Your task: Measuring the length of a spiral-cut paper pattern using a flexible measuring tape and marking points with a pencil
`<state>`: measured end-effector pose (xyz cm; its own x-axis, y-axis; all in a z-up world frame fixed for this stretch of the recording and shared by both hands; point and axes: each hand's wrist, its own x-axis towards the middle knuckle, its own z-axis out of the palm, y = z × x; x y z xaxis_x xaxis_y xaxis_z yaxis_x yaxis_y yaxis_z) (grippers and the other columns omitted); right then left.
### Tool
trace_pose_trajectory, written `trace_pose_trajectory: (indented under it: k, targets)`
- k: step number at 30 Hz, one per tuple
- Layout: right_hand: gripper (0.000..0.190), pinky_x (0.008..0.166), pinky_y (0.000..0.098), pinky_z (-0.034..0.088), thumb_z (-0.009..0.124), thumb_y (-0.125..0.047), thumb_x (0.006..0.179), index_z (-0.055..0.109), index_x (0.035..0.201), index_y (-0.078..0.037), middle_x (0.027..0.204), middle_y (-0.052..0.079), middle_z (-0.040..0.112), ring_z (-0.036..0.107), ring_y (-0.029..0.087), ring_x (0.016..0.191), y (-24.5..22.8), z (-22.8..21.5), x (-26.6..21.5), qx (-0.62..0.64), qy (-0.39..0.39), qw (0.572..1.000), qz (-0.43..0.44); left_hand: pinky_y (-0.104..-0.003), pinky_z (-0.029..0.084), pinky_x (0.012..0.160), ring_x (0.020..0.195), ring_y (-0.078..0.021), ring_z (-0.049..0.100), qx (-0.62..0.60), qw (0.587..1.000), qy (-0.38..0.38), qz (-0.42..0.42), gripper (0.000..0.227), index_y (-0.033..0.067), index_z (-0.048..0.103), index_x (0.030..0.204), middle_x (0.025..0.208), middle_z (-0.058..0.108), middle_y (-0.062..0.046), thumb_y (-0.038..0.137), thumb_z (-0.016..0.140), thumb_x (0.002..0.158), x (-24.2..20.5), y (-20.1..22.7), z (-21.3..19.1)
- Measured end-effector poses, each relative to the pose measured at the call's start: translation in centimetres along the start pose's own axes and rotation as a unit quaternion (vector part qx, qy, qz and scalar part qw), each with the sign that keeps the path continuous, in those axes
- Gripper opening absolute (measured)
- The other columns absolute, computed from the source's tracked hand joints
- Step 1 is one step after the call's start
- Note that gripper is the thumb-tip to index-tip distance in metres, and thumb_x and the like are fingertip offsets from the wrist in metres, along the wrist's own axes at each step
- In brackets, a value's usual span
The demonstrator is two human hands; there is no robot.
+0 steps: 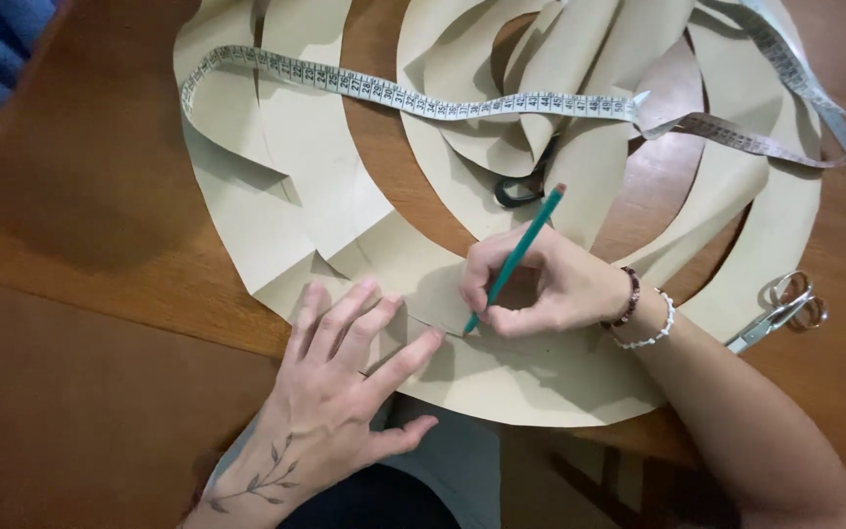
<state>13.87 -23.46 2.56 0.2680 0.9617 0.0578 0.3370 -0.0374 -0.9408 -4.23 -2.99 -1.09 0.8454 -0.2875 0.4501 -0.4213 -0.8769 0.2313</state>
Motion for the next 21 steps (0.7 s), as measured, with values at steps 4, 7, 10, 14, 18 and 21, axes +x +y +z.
trace_pose_trajectory:
  k: [4, 7, 10, 14, 18, 21]
  targets:
    - [0.008, 0.069, 0.0252, 0.055, 0.062, -0.003, 0.078, 0.063, 0.082, -0.01, 0.078, 0.001, 0.067, 0.063, 0.013, 0.071, -0.17, -0.08, 0.1, -0.011, -0.012, 1.0, 0.006, -0.067, 0.031, 0.113, 0.133, -0.0357, 0.046, 0.01, 1.0, -0.019, 0.005, 0.082, 0.0254, 0.062, 0.132, 0.131, 0.052, -0.014, 0.065, 0.086, 0.064, 0.11, -0.03, 0.05]
    - [0.008, 0.07, 0.0255, 0.056, 0.062, -0.003, 0.077, 0.063, 0.08, -0.01, 0.078, 0.001, 0.068, 0.063, 0.013, 0.071, -0.31, -0.16, 0.24, -0.004, -0.016, 1.0, 0.02, -0.068, 0.033, 0.11, 0.133, -0.0363, 0.046, 0.01, 1.0, -0.018, 0.004, 0.086, 0.0252, 0.063, 0.13, 0.13, 0.053, -0.013, 0.059, 0.09, 0.056, 0.18, -0.04, 0.11]
    - [0.005, 0.07, 0.0242, 0.052, 0.064, -0.005, 0.083, 0.063, 0.082, -0.01, 0.081, 0.0, 0.066, 0.061, 0.012, 0.074, 0.1, 0.02, 0.22, -0.015, 0.006, 1.0, 0.008, -0.068, 0.035, 0.108, 0.133, -0.0356, 0.046, 0.024, 1.0, -0.017, 0.006, 0.091, 0.0262, 0.062, 0.13, 0.132, 0.052, -0.012, 0.059, 0.091, 0.051, 0.07, -0.1, 0.36]
    - [0.007, 0.067, 0.0244, 0.054, 0.061, -0.004, 0.077, 0.062, 0.08, -0.01, 0.078, 0.001, 0.068, 0.063, 0.013, 0.071, -0.13, -0.03, 0.28, -0.015, -0.019, 1.0, 0.015, -0.067, 0.035, 0.11, 0.132, -0.0363, 0.047, 0.018, 1.0, -0.015, 0.004, 0.094, 0.0273, 0.063, 0.13, 0.131, 0.052, -0.012, 0.056, 0.094, 0.046, -0.08, -0.17, 0.44]
    - [0.005, 0.071, 0.0246, 0.054, 0.064, -0.006, 0.084, 0.063, 0.084, -0.011, 0.08, 0.001, 0.068, 0.063, 0.012, 0.073, 0.06, 0.05, 0.36, -0.025, 0.006, 1.0, 0.006, -0.068, 0.035, 0.109, 0.132, -0.0365, 0.047, 0.013, 1.0, -0.012, 0.006, 0.095, 0.0257, 0.063, 0.13, 0.131, 0.052, -0.012, 0.053, 0.094, 0.045, -0.05, -0.22, 0.29]
    - [0.004, 0.072, 0.0241, 0.053, 0.065, -0.007, 0.086, 0.063, 0.084, -0.01, 0.081, 0.0, 0.067, 0.062, 0.012, 0.074, 0.13, 0.29, 0.54, -0.025, 0.011, 1.0, 0.009, -0.067, 0.035, 0.11, 0.133, -0.0361, 0.046, 0.018, 1.0, -0.021, 0.01, 0.099, 0.0256, 0.061, 0.133, 0.133, 0.051, -0.013, 0.054, 0.094, 0.045, -0.13, -0.24, 0.05]
